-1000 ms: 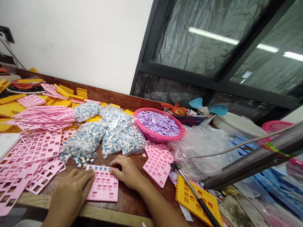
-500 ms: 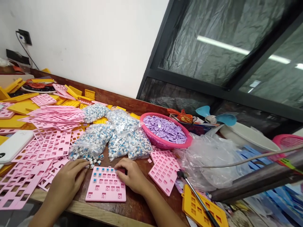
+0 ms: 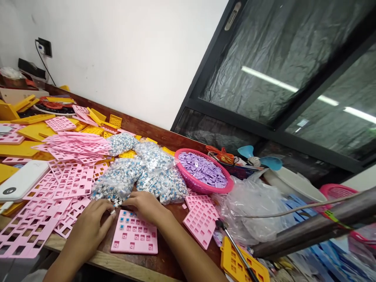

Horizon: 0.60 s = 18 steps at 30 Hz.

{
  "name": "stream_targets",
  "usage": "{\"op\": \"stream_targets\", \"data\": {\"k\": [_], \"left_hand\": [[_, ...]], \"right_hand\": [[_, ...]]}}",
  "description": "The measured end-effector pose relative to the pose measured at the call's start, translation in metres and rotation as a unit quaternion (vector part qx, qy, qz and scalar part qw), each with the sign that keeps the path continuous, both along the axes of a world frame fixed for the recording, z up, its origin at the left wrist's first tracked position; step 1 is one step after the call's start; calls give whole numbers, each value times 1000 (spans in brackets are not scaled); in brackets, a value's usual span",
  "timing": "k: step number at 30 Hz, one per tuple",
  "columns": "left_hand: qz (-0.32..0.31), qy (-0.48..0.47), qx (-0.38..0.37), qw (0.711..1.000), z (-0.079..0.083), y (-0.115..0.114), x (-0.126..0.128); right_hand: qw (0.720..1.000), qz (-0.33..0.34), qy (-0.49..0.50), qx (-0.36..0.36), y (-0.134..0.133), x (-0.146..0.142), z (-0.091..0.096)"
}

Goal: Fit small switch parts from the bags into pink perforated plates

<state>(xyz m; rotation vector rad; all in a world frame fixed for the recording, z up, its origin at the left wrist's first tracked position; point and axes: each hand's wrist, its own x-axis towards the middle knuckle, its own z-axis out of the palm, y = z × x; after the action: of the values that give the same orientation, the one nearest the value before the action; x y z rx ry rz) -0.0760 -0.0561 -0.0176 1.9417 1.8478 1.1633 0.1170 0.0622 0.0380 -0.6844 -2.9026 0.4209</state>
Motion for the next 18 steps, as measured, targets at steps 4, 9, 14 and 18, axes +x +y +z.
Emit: {"op": "stream_targets", "data": {"k": [4,9,14,18], "left_hand": [[-5,-100,-34,994,6,-5,-2],[-42,-148,-52,987,6,-6,-5],[-61,-126,-48,989,9,-9,-1],[-79,-69,-48,993,16,-9,20]], "right_hand": [[1000,-10,-9,-4,12,-15,-4],[998,-63,24,8,2,4,-2],[990,-108,81,-43,-29,52,12],[970,-161,151,-102,-40,85,4]]}}
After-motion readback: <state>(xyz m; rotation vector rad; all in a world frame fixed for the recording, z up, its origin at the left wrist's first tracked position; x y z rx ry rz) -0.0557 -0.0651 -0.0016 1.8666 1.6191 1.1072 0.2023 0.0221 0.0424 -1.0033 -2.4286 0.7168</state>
